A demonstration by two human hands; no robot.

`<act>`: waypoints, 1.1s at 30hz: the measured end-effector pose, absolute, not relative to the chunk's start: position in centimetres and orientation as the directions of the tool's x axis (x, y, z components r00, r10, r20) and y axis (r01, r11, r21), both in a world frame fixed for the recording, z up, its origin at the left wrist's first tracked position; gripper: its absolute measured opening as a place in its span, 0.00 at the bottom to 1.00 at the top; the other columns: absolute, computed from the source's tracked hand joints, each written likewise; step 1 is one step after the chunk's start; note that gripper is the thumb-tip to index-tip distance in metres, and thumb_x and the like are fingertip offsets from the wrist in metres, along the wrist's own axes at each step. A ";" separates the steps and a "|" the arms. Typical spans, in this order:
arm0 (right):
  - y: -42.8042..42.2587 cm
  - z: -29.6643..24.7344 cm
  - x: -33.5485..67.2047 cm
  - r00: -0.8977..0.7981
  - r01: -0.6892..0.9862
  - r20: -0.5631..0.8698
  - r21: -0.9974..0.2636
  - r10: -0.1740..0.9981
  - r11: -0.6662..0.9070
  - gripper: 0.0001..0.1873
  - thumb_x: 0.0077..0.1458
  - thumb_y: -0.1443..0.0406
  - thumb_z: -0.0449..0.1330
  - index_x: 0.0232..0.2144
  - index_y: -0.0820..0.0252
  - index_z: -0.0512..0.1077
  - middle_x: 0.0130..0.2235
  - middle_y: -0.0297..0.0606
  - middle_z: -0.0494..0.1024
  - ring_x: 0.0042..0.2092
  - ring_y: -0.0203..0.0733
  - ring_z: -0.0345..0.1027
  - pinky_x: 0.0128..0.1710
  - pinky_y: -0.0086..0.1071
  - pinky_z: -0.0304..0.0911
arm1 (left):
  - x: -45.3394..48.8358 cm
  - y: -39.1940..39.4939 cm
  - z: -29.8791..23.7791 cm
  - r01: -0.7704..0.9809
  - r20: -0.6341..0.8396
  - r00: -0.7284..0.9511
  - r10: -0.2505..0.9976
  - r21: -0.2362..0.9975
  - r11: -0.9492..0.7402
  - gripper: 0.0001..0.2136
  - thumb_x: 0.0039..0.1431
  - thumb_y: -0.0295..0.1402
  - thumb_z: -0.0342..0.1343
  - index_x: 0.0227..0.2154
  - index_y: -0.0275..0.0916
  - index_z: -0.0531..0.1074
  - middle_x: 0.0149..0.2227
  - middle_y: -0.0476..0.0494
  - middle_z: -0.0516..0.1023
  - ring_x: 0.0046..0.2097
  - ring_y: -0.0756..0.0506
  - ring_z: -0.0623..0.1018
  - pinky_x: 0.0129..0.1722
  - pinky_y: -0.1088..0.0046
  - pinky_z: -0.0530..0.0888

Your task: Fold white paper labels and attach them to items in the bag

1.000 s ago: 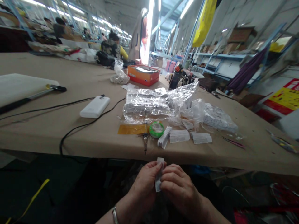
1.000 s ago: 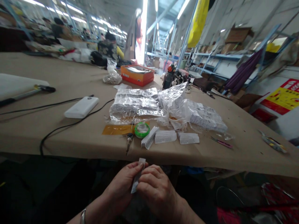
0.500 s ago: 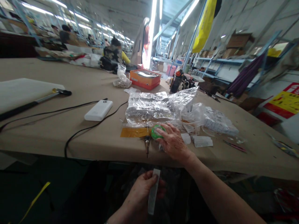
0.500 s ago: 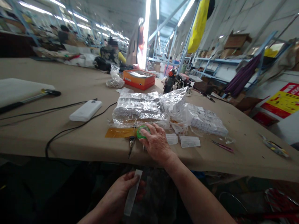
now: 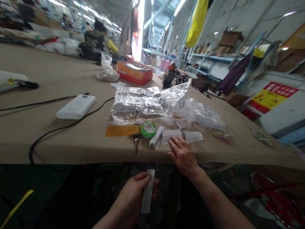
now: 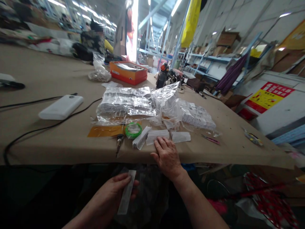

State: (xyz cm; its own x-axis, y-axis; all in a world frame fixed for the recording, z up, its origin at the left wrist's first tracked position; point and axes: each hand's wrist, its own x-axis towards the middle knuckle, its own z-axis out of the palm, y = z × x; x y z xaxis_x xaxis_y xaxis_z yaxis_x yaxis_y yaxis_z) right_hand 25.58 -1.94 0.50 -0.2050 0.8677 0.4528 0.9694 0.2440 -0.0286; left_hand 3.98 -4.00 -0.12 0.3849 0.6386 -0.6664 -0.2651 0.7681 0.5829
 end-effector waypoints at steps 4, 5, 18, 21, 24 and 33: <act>-2.3 -0.2 25.6 -0.243 0.942 0.531 -0.073 0.812 0.329 0.14 0.60 0.62 0.54 0.46 0.60 0.72 0.48 0.44 0.75 0.53 0.48 0.64 0.53 0.45 0.59 | 4.3 -4.0 0.3 -0.263 -0.654 0.385 0.651 0.598 0.757 0.05 0.53 0.27 0.57 0.33 0.32 0.70 0.25 0.42 0.78 0.22 0.50 0.75 0.24 0.75 0.72; -2.3 -0.3 25.7 -0.248 0.928 0.565 -0.095 0.787 0.360 0.12 0.60 0.65 0.54 0.43 0.60 0.73 0.46 0.43 0.77 0.52 0.47 0.65 0.53 0.44 0.61 | 4.4 -3.9 0.5 -0.260 -0.658 0.380 0.650 0.599 0.758 0.05 0.53 0.27 0.58 0.33 0.32 0.70 0.25 0.42 0.78 0.23 0.49 0.75 0.25 0.75 0.72; -7.1 0.1 21.5 -0.399 0.618 0.659 -0.320 0.637 0.718 0.07 0.56 0.71 0.58 0.35 0.56 0.74 0.39 0.38 0.77 0.51 0.44 0.66 0.50 0.42 0.65 | 6.0 -3.4 2.1 -0.395 -0.562 0.543 0.624 0.485 0.781 0.04 0.51 0.20 0.55 0.29 0.28 0.74 0.22 0.43 0.76 0.21 0.52 0.73 0.22 0.79 0.69; -7.5 -0.4 20.6 -0.455 0.611 0.640 -0.282 0.619 0.740 0.07 0.57 0.71 0.56 0.34 0.57 0.74 0.37 0.37 0.78 0.49 0.42 0.67 0.50 0.41 0.65 | 5.9 -3.6 1.9 -0.434 -0.567 0.535 0.627 0.452 0.779 0.03 0.49 0.20 0.57 0.27 0.28 0.75 0.24 0.42 0.76 0.23 0.52 0.73 0.22 0.79 0.68; -7.5 -0.6 20.6 -0.485 0.632 0.603 -0.259 0.633 0.730 0.07 0.58 0.70 0.55 0.35 0.58 0.74 0.38 0.37 0.78 0.49 0.42 0.66 0.51 0.41 0.63 | 5.8 -3.6 1.8 -0.460 -0.555 0.537 0.636 0.440 0.771 0.02 0.48 0.21 0.58 0.26 0.28 0.75 0.24 0.43 0.76 0.23 0.52 0.73 0.22 0.80 0.67; -8.0 -0.2 20.8 -0.498 0.643 0.570 -0.262 0.653 0.719 0.08 0.57 0.71 0.56 0.37 0.57 0.73 0.39 0.37 0.78 0.50 0.42 0.66 0.51 0.40 0.64 | 5.9 -3.9 1.3 -0.412 -0.529 0.533 0.661 0.520 0.748 0.03 0.47 0.22 0.59 0.28 0.29 0.75 0.25 0.42 0.77 0.23 0.51 0.74 0.22 0.80 0.68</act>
